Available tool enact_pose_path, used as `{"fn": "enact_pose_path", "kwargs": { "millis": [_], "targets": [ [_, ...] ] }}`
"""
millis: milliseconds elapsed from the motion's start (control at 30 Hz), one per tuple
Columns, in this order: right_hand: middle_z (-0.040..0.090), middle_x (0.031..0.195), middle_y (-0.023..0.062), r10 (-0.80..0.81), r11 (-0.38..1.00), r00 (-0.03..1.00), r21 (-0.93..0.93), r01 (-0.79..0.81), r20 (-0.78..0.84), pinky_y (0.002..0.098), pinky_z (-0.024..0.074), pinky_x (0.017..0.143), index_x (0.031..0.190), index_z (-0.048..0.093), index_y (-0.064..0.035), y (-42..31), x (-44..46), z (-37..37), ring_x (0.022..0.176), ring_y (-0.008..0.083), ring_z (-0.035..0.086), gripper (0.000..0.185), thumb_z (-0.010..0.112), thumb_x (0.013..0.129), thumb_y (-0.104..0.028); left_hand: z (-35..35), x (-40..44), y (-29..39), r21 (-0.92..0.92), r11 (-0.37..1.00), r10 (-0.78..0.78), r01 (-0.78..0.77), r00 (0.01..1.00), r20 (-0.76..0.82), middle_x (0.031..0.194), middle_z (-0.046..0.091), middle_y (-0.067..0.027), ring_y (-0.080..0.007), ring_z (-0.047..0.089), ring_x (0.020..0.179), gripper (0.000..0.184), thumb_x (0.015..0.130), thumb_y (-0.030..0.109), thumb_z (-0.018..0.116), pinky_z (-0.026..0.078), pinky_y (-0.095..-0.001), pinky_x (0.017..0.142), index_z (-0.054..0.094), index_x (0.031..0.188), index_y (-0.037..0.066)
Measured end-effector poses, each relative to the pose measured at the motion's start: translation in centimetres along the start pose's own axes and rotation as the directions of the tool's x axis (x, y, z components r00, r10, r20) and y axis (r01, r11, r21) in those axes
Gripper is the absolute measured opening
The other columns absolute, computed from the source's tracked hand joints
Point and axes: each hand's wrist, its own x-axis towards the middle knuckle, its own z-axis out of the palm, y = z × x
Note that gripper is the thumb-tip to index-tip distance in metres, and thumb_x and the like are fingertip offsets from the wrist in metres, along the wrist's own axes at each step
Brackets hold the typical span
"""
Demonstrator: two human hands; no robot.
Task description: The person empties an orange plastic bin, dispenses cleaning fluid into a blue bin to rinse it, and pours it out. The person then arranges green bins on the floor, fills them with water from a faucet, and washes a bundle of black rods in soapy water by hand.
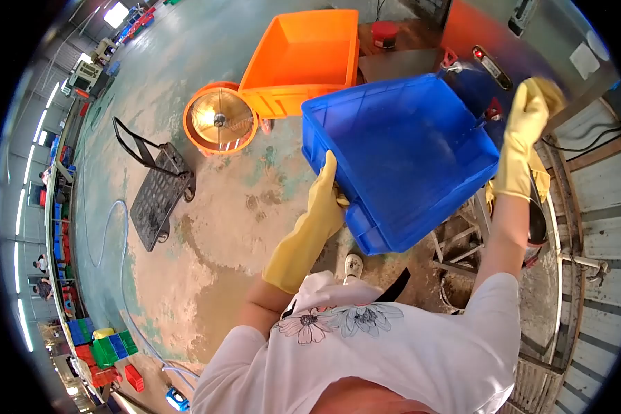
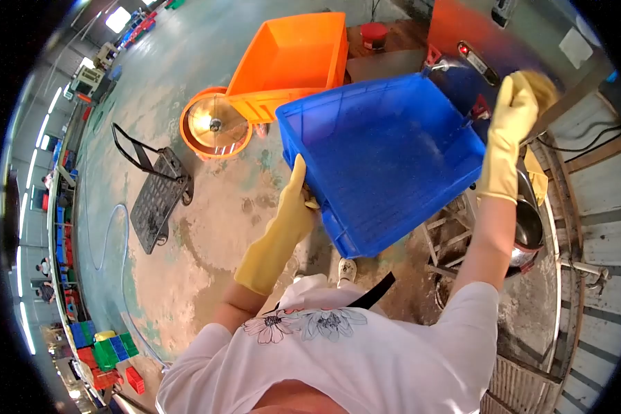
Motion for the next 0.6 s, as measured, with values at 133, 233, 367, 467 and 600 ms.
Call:
{"fn": "enact_pose_path", "kwargs": {
  "millis": [133,233,367,467,600],
  "targets": [
    [0.074,0.112,0.0201,0.285,0.944,0.75,-0.038,-0.329,0.597,0.0363,0.0518,0.093,0.115,0.069,0.0044,0.8,-3.8,-3.5,0.105,0.0216,0.07,0.036,0.069,0.097,-0.027,-1.9,0.2,-0.3,0.019,0.999,-0.027,0.029,0.996,-0.082,0.074,0.045,0.0054,-0.0069,0.031,0.055,0.052,0.091,0.064,0.068,0.023,-0.024,0.046,0.065,0.105,0.014],
    [0.069,0.123,0.0223,0.313,0.948,0.73,-0.148,-0.283,0.607,0.0381,0.0481,0.101,0.131,0.063,0.0012,7.0,-13.8,-4.3,0.115,0.029,0.064,0.056,0.073,0.093,-0.038,-5.4,0.1,0.9,0.119,0.993,-0.009,0.025,0.99,-0.139,0.073,0.043,0.0066,-0.0066,0.03,0.056,0.053,0.087,0.067,0.07,0.022,-0.0251,0.046,0.066,0.095,0.015],
    [0.07,0.115,0.0147,0.62,0.222,-0.089,-0.283,-0.933,0.779,0.0345,0.0577,0.078,0.128,0.064,0.0057,1.6,-18.8,-8.3,0.101,0.024,0.069,0.045,0.07,0.096,-0.025,-8.8,-3.1,4.6,0.08,0.992,0.108,-0.097,0.983,-0.151,0.094,0.07,0.0032,-0.0051,0.054,0.066,0.049,0.095,0.055,0.068,0.028,-0.0216,0.047,0.073,0.113,0.009],
    [0.068,0.118,0.015,0.543,0.453,-0.001,-0.294,-0.842,0.84,0.0345,0.0565,0.084,0.135,0.058,0.0038,-3.3,-21.1,-10.3,0.099,0.0224,0.068,0.048,0.07,0.096,-0.019,-19.2,-0.8,4.7,0.083,0.991,0.11,-0.108,0.994,-0.019,0.109,0.074,-0.0028,-0.0061,0.062,0.079,0.053,0.099,0.049,0.064,0.041,-0.0201,0.056,0.069,0.129,0.006],
    [0.065,0.12,0.0132,0.38,0.45,-0.119,-0.296,-0.843,0.917,0.0345,0.0559,0.082,0.142,0.048,0.0029,-7.8,-20.9,-8.6,0.097,0.0218,0.066,0.061,0.073,0.091,-0.019,-23.8,-4.7,3.3,0.058,0.988,0.15,-0.139,0.957,-0.248,0.126,0.07,-0.0144,-0.0228,0.068,0.11,0.061,0.097,0.045,0.067,0.054,-0.034,0.093,0.061,0.136,-0.002]
  ]
}}
